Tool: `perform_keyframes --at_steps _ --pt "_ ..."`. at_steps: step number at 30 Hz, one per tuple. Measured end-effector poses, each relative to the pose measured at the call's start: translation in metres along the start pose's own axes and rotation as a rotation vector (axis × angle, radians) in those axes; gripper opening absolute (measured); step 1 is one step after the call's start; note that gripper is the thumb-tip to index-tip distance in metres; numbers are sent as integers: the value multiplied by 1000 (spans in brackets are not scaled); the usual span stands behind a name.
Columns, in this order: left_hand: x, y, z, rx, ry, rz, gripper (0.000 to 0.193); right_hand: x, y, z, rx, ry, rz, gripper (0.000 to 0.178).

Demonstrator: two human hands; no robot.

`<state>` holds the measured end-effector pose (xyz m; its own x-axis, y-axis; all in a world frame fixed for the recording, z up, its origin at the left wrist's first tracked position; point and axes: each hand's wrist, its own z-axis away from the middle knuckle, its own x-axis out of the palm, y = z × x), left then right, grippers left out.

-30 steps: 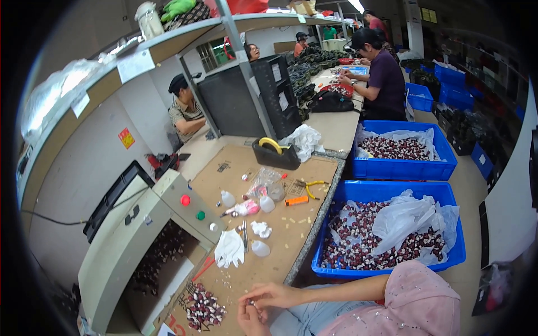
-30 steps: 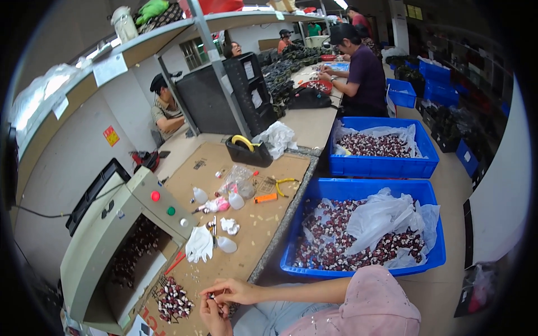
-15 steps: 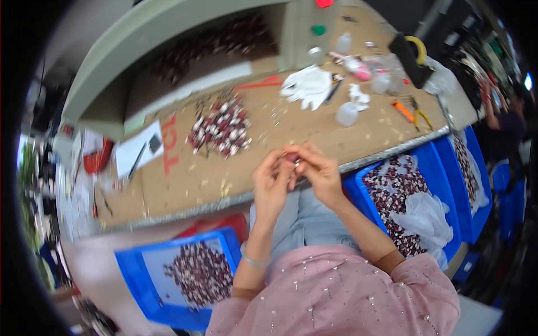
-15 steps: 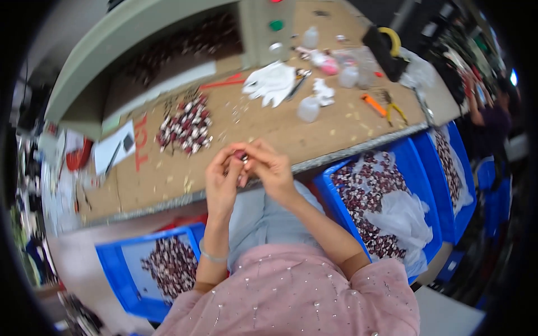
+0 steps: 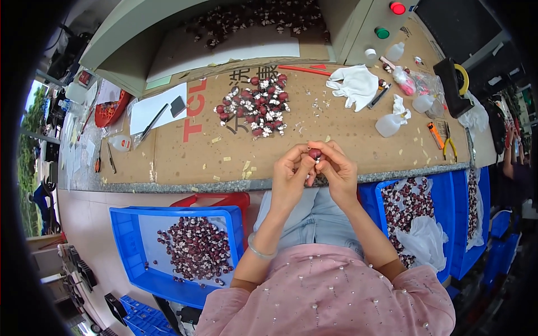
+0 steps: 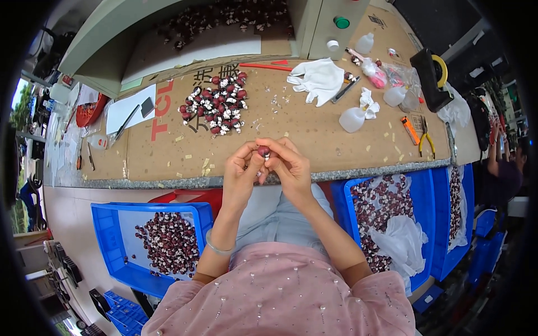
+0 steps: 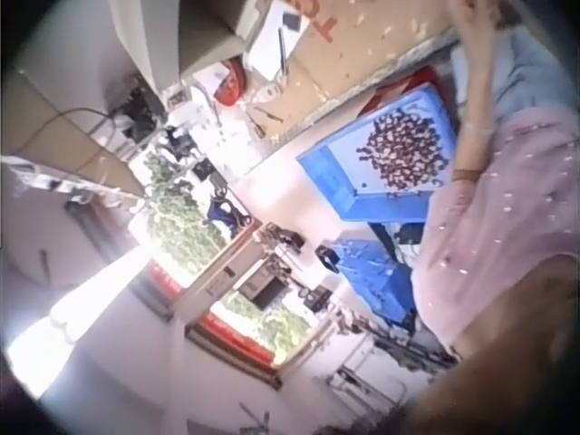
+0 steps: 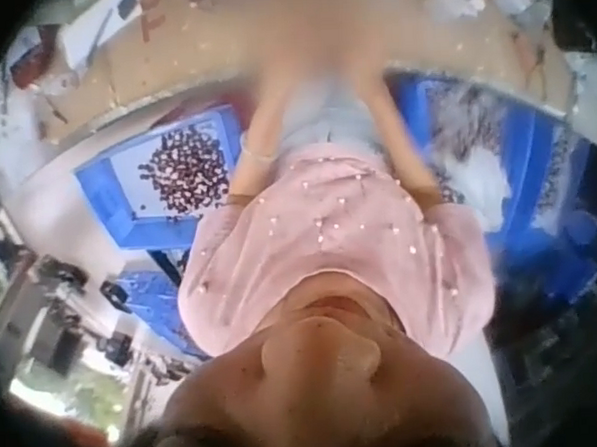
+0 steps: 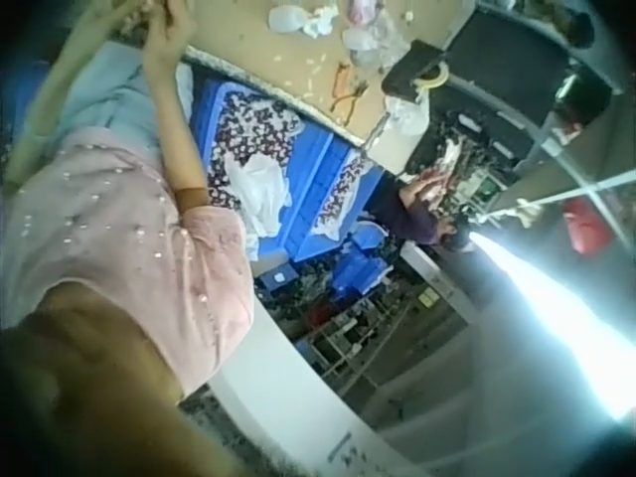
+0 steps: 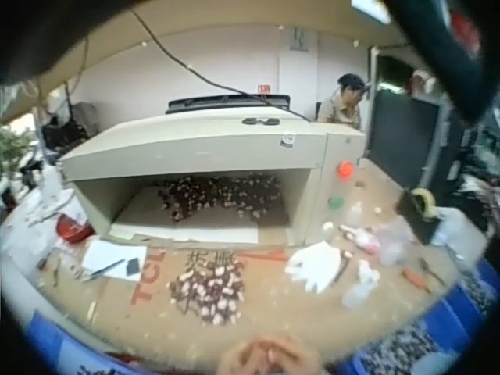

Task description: The person assembles small plastic toy components by hand, picking parts from blue bins and joining them to create finished assemblies.

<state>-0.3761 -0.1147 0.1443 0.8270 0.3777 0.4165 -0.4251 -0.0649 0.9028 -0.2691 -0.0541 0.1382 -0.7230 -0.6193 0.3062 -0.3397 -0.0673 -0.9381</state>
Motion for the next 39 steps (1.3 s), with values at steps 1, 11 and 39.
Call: perform_keyframes --at_steps 1,11,39 --pt "1 0 -1 -11 8 11 18 -1 0 -1 35 8 -48 32" --pt "7 4 -3 -109 -22 27 25 -14 -5 -7 -125 -16 314 35" --pt "-17 0 2 -146 -182 392 36 -53 -26 -35 -5 13 384 42"
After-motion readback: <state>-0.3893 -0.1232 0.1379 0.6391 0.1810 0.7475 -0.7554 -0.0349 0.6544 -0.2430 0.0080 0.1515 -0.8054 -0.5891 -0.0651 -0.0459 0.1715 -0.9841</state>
